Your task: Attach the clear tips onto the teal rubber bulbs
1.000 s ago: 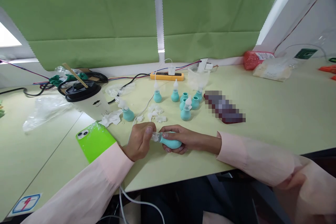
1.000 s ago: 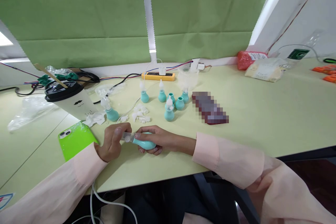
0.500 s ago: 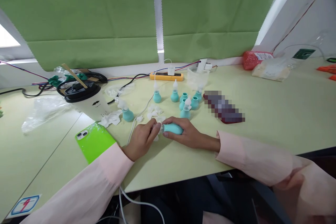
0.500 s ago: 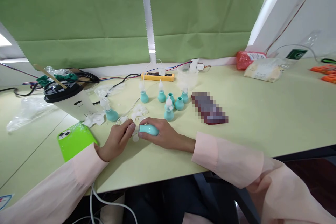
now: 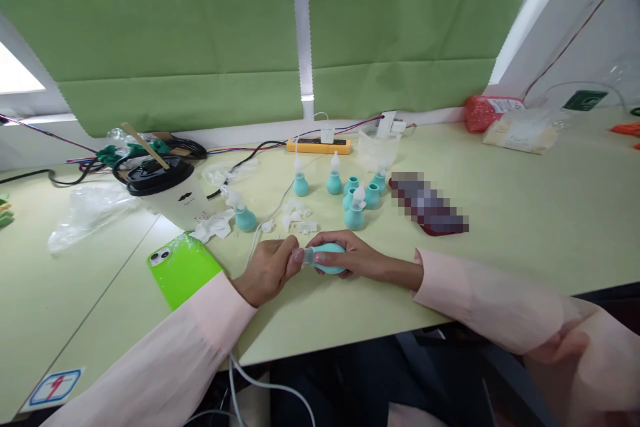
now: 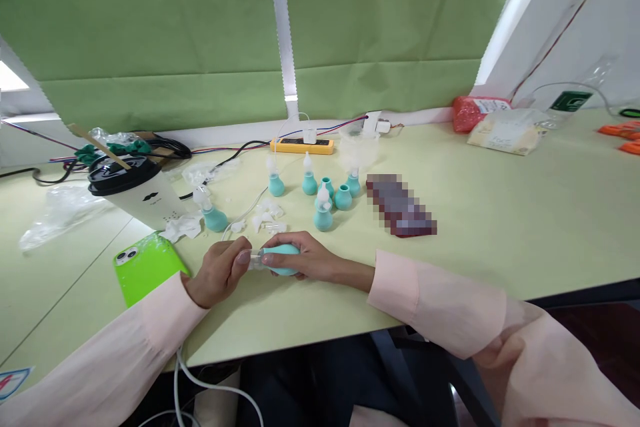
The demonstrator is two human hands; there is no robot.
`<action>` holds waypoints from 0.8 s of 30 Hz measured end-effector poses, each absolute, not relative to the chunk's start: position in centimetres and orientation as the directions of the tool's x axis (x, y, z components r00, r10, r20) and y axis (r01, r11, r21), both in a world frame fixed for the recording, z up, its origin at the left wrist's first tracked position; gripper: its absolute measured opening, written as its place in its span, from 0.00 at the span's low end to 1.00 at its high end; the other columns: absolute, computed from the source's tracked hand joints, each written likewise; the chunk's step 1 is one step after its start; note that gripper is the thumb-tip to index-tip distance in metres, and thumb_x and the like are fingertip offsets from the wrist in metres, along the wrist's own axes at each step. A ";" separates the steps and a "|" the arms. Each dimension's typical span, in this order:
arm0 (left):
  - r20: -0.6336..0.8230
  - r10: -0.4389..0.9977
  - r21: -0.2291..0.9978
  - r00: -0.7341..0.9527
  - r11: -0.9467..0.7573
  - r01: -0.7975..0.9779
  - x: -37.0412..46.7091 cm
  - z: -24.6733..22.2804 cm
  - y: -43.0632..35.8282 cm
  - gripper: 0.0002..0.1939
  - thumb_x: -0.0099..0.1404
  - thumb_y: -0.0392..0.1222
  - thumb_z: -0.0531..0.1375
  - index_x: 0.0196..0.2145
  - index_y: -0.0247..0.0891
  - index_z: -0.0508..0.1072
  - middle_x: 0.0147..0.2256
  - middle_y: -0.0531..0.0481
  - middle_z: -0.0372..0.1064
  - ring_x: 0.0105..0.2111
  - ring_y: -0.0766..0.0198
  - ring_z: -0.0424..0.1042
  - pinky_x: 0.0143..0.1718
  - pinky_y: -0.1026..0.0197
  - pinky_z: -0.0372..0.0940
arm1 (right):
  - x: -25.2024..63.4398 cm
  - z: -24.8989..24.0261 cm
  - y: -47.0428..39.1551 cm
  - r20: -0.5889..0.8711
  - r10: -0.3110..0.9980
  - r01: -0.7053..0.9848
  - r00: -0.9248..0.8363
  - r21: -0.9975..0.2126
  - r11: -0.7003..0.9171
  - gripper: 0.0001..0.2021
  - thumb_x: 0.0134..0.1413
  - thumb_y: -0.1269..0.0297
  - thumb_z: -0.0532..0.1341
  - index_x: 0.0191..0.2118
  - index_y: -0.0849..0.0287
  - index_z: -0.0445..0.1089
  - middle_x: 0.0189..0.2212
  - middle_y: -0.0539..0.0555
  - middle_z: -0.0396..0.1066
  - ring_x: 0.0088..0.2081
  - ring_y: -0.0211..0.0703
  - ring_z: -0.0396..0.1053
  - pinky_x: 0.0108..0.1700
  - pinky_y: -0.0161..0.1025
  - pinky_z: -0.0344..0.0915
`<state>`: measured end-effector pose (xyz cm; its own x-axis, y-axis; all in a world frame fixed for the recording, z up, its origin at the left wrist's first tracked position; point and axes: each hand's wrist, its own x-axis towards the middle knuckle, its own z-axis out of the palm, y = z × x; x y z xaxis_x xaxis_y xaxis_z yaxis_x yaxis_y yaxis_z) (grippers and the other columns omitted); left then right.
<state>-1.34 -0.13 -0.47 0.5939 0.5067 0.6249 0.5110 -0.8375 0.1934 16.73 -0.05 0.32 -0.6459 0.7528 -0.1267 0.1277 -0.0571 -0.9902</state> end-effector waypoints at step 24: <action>0.200 0.799 0.372 0.568 -0.598 0.710 -1.3 0.7 0.6 0.09 0.50 0.44 0.56 0.26 0.37 0.65 0.15 0.57 0.59 0.16 0.70 0.59 0.21 0.67 0.52 | 17.6 0.6 1.6 0.132 0.854 -0.136 -0.503 -0.988 0.073 0.17 0.50 0.51 0.51 0.26 0.62 0.60 0.23 0.50 0.59 0.18 0.27 0.49 0.16 0.29 0.49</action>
<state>-1.31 0.64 0.68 0.5676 0.7986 0.2002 0.7100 -0.5979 0.3721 17.61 1.63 0.56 -0.5026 0.8544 0.1320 -0.1361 0.0726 -0.9880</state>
